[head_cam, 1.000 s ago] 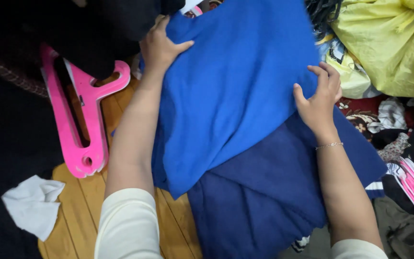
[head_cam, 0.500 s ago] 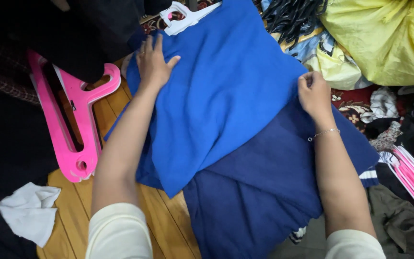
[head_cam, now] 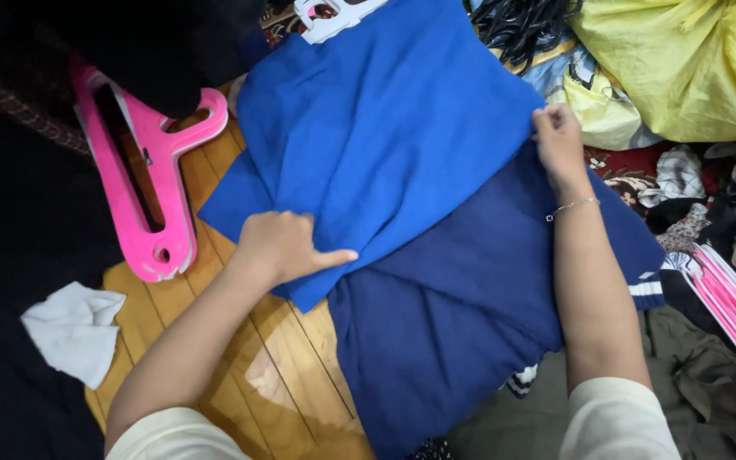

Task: The person places several shirts, including a pink long-sleeve, a navy blue button-up, a blue t-shirt, and a black t-shirt, onto plastic hangers. They smooth out the fabric and adjust the collars and sleeves before setting the hung items aside.

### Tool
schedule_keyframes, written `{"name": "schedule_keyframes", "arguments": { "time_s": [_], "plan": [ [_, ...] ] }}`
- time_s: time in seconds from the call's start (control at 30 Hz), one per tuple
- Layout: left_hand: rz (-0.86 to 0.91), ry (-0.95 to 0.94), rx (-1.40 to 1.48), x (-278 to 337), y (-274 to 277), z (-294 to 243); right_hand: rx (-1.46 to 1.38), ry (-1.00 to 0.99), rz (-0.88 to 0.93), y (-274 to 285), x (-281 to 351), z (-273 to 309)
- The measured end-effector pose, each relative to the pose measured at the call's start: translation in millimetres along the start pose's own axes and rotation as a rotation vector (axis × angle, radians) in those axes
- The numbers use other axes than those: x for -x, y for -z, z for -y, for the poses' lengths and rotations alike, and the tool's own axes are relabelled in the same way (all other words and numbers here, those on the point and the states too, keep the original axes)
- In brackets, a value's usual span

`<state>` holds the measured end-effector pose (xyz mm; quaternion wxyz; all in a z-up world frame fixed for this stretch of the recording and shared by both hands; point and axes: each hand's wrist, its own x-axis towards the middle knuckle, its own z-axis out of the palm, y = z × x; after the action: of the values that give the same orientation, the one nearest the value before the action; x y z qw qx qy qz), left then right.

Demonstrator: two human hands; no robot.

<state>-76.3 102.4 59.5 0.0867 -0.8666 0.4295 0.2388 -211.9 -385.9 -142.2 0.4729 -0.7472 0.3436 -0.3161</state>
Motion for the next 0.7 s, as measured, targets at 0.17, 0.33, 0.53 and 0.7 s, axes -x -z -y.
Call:
{"name": "schedule_keyframes", "arguments": {
  "time_s": [0.17,0.33,0.53,0.7],
  "plan": [
    [-0.09,-0.048,-0.039,-2.1,-63.0,21.4,-0.777,-0.301,0.127,4.0,8.2,18.7],
    [-0.211,-0.124,0.194,-19.2,-90.7,50.2,-0.981,-0.564,0.152,9.8,16.5,29.8],
    [-0.797,-0.114,1.009,-39.4,-79.7,71.0,-0.171,0.091,0.157,1.8,24.3,19.0],
    [-1.304,0.039,0.153,-68.1,-83.7,90.3,0.427,0.201,0.557,8.0,63.7,88.1]
  ]
}}
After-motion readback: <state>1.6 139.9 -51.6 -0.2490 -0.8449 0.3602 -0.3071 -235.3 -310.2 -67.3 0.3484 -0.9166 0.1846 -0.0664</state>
